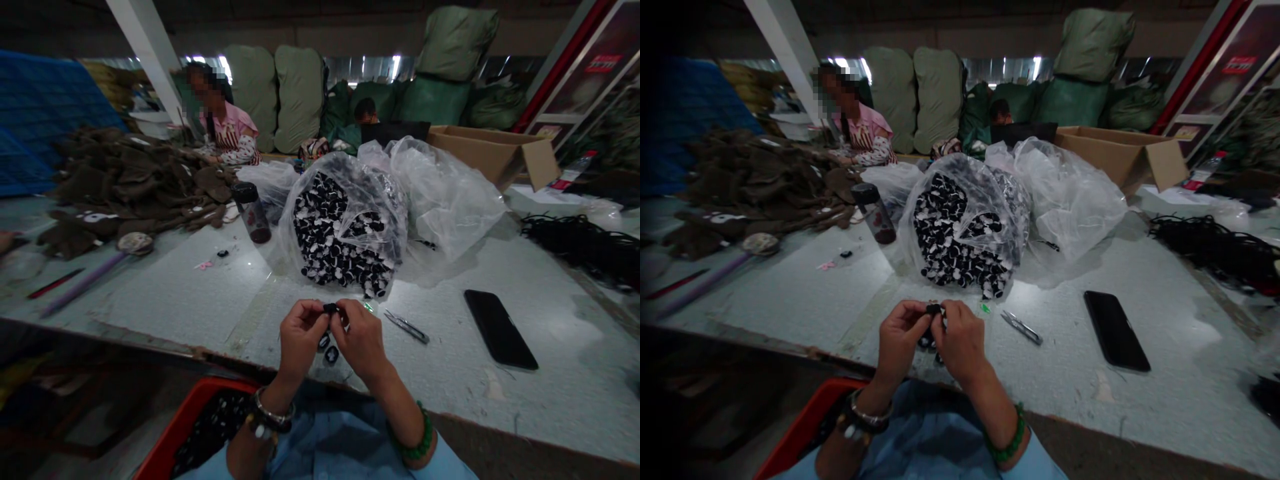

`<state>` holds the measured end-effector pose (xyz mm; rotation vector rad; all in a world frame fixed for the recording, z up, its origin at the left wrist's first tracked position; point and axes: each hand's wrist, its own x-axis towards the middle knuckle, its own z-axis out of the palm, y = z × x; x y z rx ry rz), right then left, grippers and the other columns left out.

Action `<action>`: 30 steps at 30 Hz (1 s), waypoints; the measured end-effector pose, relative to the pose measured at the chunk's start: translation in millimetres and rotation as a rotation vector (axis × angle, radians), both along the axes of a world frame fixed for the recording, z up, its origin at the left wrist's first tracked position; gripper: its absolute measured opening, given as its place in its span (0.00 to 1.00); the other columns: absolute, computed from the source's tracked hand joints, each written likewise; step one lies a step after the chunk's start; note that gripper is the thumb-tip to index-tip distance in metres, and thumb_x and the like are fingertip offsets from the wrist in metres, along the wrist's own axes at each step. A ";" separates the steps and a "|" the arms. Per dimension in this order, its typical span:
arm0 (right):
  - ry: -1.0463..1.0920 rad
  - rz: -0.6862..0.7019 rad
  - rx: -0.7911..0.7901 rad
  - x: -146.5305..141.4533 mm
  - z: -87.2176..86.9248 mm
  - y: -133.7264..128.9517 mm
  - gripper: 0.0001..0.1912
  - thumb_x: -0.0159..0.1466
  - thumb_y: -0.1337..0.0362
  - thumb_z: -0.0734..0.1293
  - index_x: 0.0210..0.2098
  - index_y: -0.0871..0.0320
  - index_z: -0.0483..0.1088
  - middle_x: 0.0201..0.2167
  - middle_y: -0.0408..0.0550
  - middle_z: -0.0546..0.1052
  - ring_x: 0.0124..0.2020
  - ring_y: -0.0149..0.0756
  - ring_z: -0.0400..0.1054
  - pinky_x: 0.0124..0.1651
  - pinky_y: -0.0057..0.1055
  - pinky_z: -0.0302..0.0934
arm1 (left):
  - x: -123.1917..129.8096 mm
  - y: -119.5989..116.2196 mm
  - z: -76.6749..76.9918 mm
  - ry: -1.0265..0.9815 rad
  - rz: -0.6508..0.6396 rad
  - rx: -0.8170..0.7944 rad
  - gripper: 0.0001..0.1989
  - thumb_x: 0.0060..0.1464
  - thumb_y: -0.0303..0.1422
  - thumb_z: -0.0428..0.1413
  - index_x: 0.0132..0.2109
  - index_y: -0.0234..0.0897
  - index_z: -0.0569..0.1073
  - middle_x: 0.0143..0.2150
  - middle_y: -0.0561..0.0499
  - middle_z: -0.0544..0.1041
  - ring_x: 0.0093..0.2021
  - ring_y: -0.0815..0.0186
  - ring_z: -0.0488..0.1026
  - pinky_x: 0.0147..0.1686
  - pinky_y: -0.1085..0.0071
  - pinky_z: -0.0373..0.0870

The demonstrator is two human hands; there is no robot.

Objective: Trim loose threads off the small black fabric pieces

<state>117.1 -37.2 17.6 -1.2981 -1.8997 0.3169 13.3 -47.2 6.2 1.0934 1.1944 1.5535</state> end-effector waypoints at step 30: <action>0.336 0.130 -0.105 -0.1 -0.2 -4.8 0.07 0.57 0.68 0.57 0.26 0.59 0.64 0.22 0.44 0.67 0.25 0.29 0.61 0.29 0.25 0.55 | -11.8 1.9 8.9 -0.389 -0.106 -0.157 0.20 0.38 0.26 0.57 0.40 0.36 0.58 0.25 0.56 0.71 0.26 0.72 0.69 0.31 0.75 0.64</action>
